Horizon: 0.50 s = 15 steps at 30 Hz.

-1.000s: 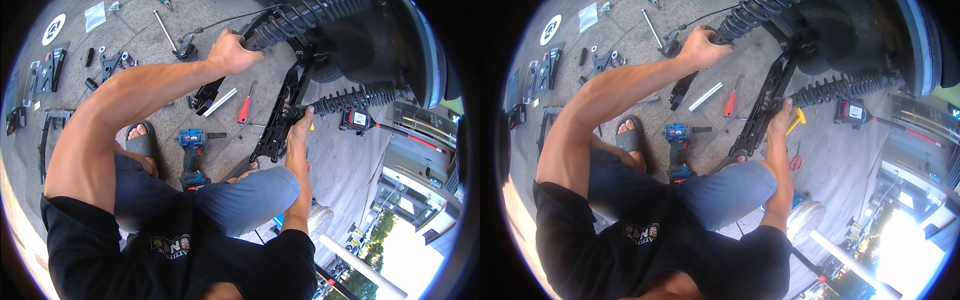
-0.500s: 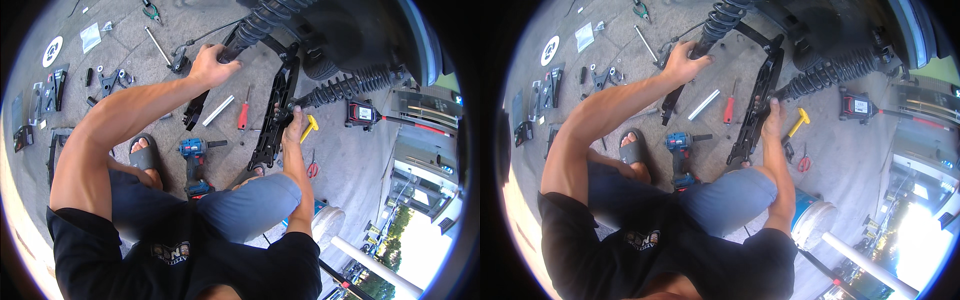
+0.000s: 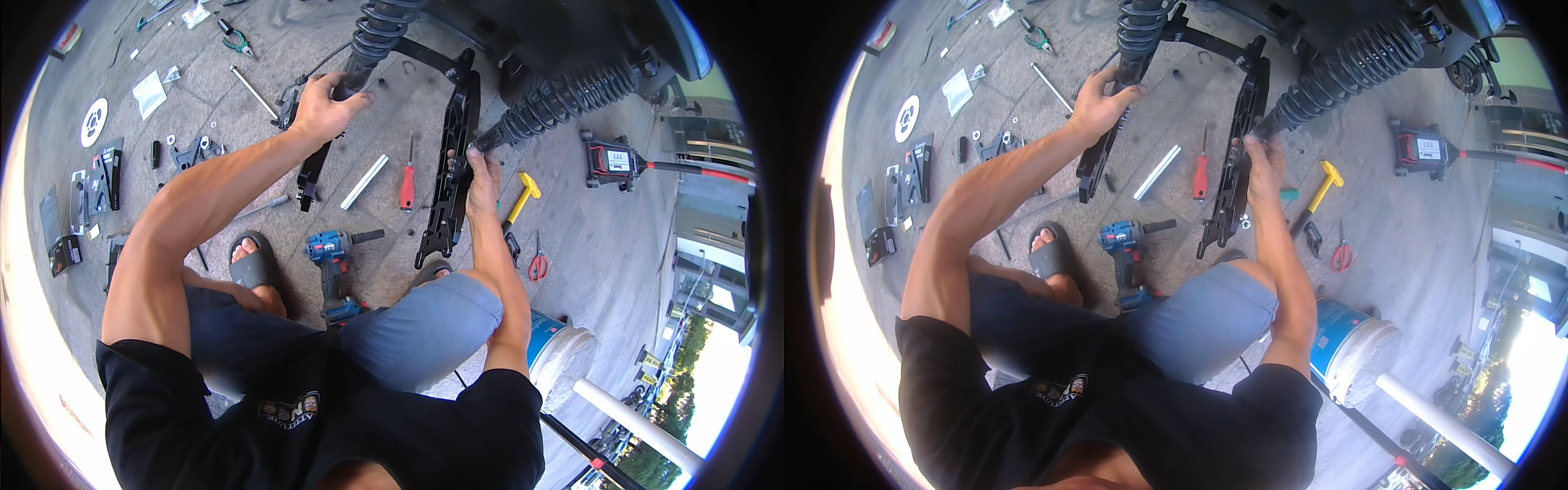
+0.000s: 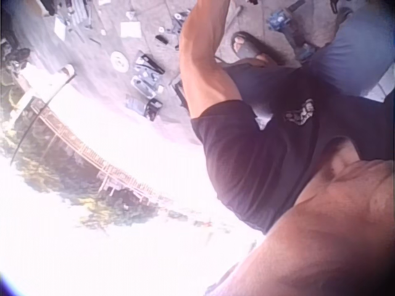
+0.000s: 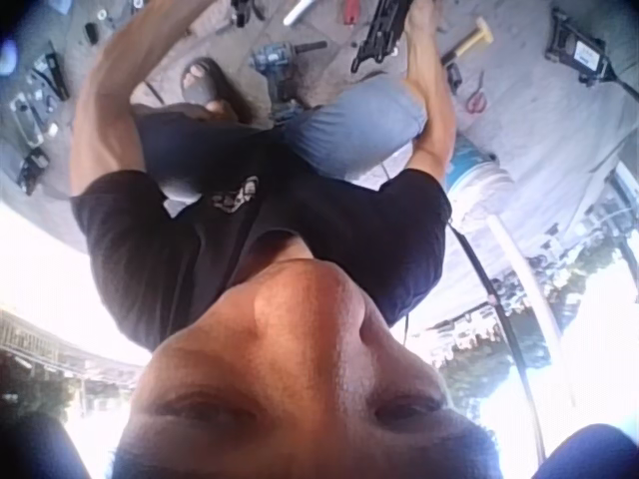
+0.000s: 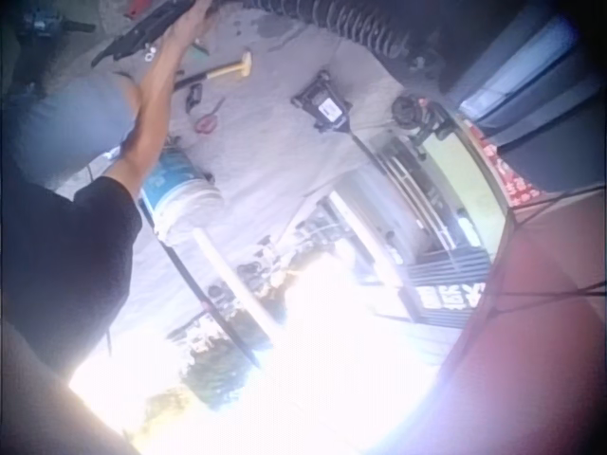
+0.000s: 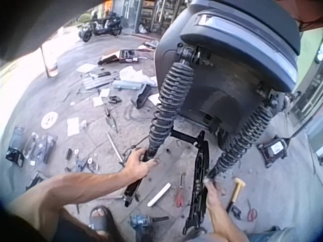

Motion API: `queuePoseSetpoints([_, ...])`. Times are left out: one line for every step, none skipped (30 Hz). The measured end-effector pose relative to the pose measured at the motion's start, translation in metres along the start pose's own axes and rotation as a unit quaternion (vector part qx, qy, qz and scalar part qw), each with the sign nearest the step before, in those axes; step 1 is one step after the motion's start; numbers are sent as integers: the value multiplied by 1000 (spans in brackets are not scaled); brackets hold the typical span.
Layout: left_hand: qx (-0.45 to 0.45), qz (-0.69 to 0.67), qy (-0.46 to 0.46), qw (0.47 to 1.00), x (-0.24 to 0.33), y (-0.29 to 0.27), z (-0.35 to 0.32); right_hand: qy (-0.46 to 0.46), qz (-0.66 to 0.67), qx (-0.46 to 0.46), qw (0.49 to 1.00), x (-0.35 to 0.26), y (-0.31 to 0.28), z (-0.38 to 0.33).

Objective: The person assembles a black metal suspension subframe on the floor, aligning it with a scooter's shock absorbers and tightening fasteners with a T-handle hex wrench. The person also retrieves a tool from a red cart and continues securing the subframe components.

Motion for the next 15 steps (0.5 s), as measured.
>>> queuePoseSetpoints([-3, 1, 2, 1000, 0, 0, 3, 11, 4, 4, 1000, 2, -1, 1])
queuePoseSetpoints([6, 10, 6, 1000, -1, 0, 3, 2, 3, -8, 1000, 1, 2, 2])
queuePoseSetpoints([20, 21, 12, 999, -2, -1, 4, -6, 1, -8, 1000, 0, 2, 3])
queuePoseSetpoints([30, 41, 15, 999, -3, -2, 5, -11, -2, -3, 1000, -1, 1, 3])
queuePoseSetpoints([35, 35, 19, 999, -5, -1, 6, -23, -10, -2, 1000, -2, 2, 3])
queuePoseSetpoints([36, 37, 20, 998, -7, 0, 7, -32, -20, 5, 999, -3, 1, 3])
queuePoseSetpoints([39, 43, 20, 998, -10, 0, 8, -38, -32, 9, 999, -3, 0, 2])
queuePoseSetpoints([35, 24, 20, 999, -13, 2, 9, -18, -44, 12, 999, 1, -1, 1])
queuePoseSetpoints([32, 10, 20, 999, -16, 4, 11, -16, -27, 14, 999, 3, -1, 1])
queuePoseSetpoints([29, -5, 19, 999, -19, 5, 12, -13, -11, 15, 1000, 4, -1, 0])
queuePoseSetpoints([34, 0, 17, 999, -22, 5, 13, -11, 5, 15, 1000, 5, -1, 0])
queuePoseSetpoints([38, 3, 16, 999, -25, 5, 13, -5, 10, 21, 1000, 7, -2, 0])
queuePoseSetpoints([43, 6, 13, 999, -28, 5, 13, 1, 14, 26, 1000, 8, -3, 0])
queuePoseSetpoints([47, 7, 19, 999, -28, 5, 13, 13, 15, 42, 999, 11, -6, 0])
queuePoseSetpoints([51, 7, 25, 998, -28, 4, 13, 31, 53, 51, 997, 15, -8, 1])
Point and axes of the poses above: each hand's wrist, its own z-axis towards the middle knuckle, its own y-axis out of the palm, x = y × z, the point moved 10 cm from there along z, towards the middle knuckle, and after that the axes turned 5 degrees about -z, right-handed, at the moved point
